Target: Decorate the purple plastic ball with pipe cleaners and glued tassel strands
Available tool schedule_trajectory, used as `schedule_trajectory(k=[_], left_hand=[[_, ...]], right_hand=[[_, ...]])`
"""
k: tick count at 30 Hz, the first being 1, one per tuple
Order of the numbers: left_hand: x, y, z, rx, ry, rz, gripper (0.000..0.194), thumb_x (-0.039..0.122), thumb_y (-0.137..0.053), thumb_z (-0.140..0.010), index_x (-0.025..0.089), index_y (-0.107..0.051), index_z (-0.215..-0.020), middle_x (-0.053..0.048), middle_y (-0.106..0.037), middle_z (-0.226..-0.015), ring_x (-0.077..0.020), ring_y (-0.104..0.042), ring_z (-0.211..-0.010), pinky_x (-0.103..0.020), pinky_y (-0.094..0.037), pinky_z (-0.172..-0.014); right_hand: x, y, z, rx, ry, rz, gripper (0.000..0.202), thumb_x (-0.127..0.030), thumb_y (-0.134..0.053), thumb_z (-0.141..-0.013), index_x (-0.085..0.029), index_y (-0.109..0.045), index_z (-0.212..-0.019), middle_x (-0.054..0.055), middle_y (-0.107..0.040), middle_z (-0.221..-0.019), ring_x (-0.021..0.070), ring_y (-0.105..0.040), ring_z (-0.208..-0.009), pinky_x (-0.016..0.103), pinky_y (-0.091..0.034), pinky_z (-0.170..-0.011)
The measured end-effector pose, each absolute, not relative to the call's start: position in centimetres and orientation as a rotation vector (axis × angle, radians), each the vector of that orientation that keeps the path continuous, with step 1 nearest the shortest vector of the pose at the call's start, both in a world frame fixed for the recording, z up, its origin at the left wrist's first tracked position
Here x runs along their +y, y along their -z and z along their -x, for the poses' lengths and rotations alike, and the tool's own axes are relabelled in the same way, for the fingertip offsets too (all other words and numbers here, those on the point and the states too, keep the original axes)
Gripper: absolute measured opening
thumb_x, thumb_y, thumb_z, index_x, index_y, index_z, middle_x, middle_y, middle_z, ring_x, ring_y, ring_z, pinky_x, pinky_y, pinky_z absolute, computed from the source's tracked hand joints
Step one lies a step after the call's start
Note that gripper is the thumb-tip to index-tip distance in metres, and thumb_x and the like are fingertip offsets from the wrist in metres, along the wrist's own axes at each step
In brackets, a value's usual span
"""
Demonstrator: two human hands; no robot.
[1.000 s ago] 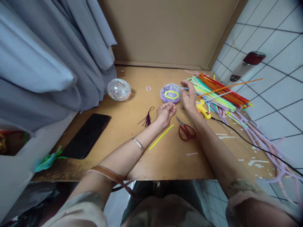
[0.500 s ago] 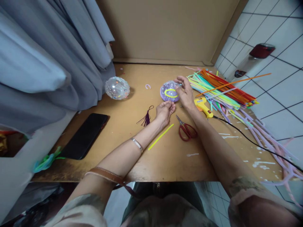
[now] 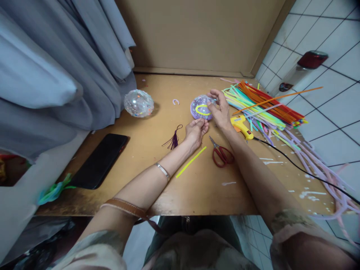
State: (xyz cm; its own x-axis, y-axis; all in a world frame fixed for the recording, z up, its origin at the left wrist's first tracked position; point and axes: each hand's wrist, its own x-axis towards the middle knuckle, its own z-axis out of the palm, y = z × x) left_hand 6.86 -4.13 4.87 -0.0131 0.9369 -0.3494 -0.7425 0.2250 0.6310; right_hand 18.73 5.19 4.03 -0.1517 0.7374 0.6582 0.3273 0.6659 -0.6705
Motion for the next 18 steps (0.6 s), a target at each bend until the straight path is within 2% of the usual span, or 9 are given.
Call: schedule_trajectory(k=[9,18], left_hand=[[-4.18,-5.03,-6.81,0.801,-1.346,-0.245,0.019,0.004,-0.059,-0.092,0.012,-0.062,-0.075,0.0,-0.065,-0.065,-0.005,-0.06,-0.058,-0.019,-0.05,-0.073],[-4.34,-5.79,-6.91,0.805,-1.353,-0.218,0.028,0.003,-0.053,-0.097,0.012,-0.06,-0.072,0.001,-0.064,-0.061,-0.0036,-0.059,-0.053,-0.016,-0.048,-0.065]], right_hand=[[5.28,-3.91,-18.79,-1.78,-0.449,0.859,0.057,-0.068,-0.056,-0.09,-0.031,-0.05,-0.133,0.009,-0.063,-0.135,0.0312,-0.056,-0.134,0.06,-0.04,-0.119],[5.45,-3.79,-18.58,-1.759,-0.469,0.868,0.056,-0.066,-0.058,-0.089,-0.03,-0.048,-0.131,0.01,-0.063,-0.135,0.031,-0.056,-0.133,0.06,-0.039,-0.119]])
